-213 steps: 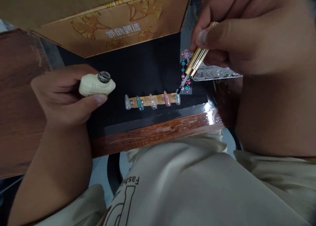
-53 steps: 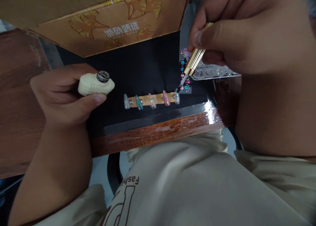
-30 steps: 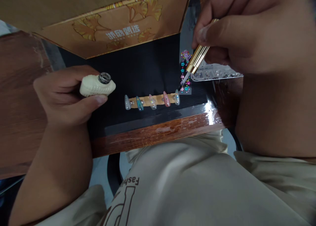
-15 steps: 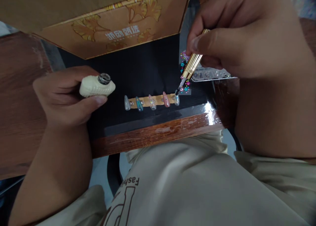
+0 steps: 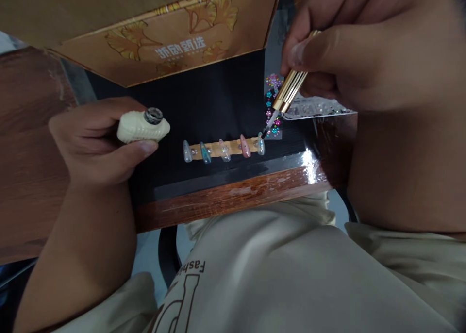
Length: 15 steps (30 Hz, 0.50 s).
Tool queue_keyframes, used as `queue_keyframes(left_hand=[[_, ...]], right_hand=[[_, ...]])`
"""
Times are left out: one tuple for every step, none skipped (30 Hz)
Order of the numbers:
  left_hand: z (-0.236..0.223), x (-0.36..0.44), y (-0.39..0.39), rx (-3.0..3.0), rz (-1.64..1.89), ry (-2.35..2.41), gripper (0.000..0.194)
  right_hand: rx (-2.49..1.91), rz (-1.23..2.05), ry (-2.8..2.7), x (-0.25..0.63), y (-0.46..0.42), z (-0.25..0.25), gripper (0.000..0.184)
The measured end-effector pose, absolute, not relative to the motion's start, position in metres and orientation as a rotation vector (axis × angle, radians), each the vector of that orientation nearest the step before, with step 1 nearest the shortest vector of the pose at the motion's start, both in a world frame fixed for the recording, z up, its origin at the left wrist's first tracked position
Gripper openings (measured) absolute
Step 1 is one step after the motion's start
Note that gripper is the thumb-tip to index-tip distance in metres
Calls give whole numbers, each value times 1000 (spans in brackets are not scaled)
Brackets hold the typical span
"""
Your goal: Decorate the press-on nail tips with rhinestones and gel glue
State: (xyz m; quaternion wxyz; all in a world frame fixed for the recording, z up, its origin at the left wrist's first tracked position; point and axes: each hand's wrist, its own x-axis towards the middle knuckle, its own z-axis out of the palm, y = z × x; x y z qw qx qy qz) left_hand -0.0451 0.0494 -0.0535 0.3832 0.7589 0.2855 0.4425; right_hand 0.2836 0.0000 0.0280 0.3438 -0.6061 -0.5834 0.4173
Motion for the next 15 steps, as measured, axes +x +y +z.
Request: queue_keyframes(left_hand=[[-53, -45, 49, 1934, 1120, 728, 33], [-52, -45, 49, 1930, 1112, 734, 33], [-52, -45, 49, 1922, 1106, 743, 32], [-51, -45, 48, 1915, 1107, 748, 31], [-51, -44, 48, 1911, 1110, 748, 31], [-50, -43, 48, 1917, 1112, 734, 30], [-50, -43, 48, 1926, 1125, 716, 31], [-50, -42, 47, 1935, 1129, 707, 32], [-49, -41, 47, 1938, 1126, 705, 32], [-49, -40, 46, 1932, 1122, 710, 33], [-48, -39, 46, 1924, 1114, 723, 33], [-48, -38, 45, 1912, 1114, 735, 33], [-47, -38, 44, 1902, 1114, 744, 32], [-47, -38, 44, 1903, 1114, 744, 31], [-46, -37, 44, 1906, 1119, 744, 31]], right_hand=[[-1585, 1070, -1515, 284, 0, 28, 13], [-1596, 1059, -1522, 284, 0, 28, 13], [-1611, 1049, -1536, 285, 1, 27, 13], [-1628, 1036, -1550, 286, 1, 26, 12], [-1640, 1032, -1564, 287, 2, 24, 12], [-1646, 1037, -1575, 287, 3, 23, 11], [-1651, 1044, -1587, 288, 4, 22, 11], [-1649, 1058, -1595, 287, 4, 21, 12], [-1640, 1079, -1598, 287, 4, 21, 13], [-1628, 1088, -1596, 286, 4, 21, 14], [-1624, 1083, -1589, 285, 3, 22, 14], [-1623, 1066, -1573, 284, 1, 23, 14], [-1622, 1047, -1555, 283, 0, 25, 14], [-1622, 1026, -1539, 282, -1, 26, 14], [-1623, 1010, -1529, 282, -1, 28, 15]])
